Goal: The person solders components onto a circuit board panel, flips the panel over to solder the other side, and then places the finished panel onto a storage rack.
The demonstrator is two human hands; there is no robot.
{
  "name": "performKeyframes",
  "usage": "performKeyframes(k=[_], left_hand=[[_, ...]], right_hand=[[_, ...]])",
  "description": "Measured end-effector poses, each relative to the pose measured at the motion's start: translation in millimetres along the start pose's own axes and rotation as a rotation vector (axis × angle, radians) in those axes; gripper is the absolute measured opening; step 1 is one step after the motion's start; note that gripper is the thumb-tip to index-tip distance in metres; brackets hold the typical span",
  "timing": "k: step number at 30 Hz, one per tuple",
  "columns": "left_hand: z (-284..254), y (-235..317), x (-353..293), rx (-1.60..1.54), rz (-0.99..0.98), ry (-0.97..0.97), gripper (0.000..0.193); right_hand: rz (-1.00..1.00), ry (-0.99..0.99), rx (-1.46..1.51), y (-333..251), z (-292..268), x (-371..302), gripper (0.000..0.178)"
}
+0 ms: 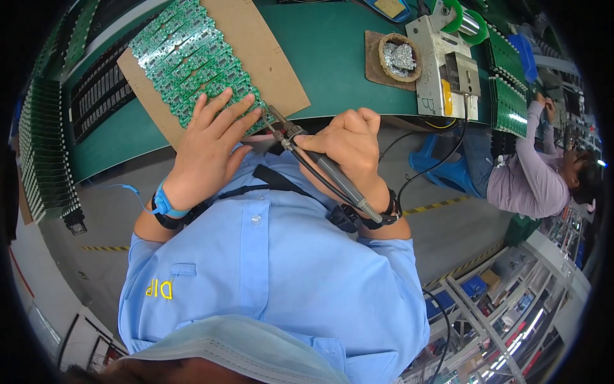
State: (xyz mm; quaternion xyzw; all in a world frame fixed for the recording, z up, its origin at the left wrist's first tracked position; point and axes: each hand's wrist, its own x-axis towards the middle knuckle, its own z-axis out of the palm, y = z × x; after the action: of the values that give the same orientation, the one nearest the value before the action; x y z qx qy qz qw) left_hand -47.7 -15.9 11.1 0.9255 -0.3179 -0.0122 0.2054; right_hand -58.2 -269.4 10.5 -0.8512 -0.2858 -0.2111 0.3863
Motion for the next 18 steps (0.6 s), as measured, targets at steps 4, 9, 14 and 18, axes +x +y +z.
performKeyframes(k=[4,9,14,18], left_hand=[[0,0,0,-0.003,0.001,-0.002,0.063],[-1,0,1,-0.007,0.002,0.0,0.062],[0,-1,0,-0.008,0.009,0.007,0.062],[0,-1,1,-0.008,0.005,0.015,0.062]], right_hand=[[0.01,-0.003,0.017,-2,-2,1,0.024],[0.067,-0.003,0.034,-3,-7,-1,0.024],[0.139,0.117,-0.035,3,-10,-5,0.024],[0.127,0.053,0.063,-2,-10,-1,0.024]])
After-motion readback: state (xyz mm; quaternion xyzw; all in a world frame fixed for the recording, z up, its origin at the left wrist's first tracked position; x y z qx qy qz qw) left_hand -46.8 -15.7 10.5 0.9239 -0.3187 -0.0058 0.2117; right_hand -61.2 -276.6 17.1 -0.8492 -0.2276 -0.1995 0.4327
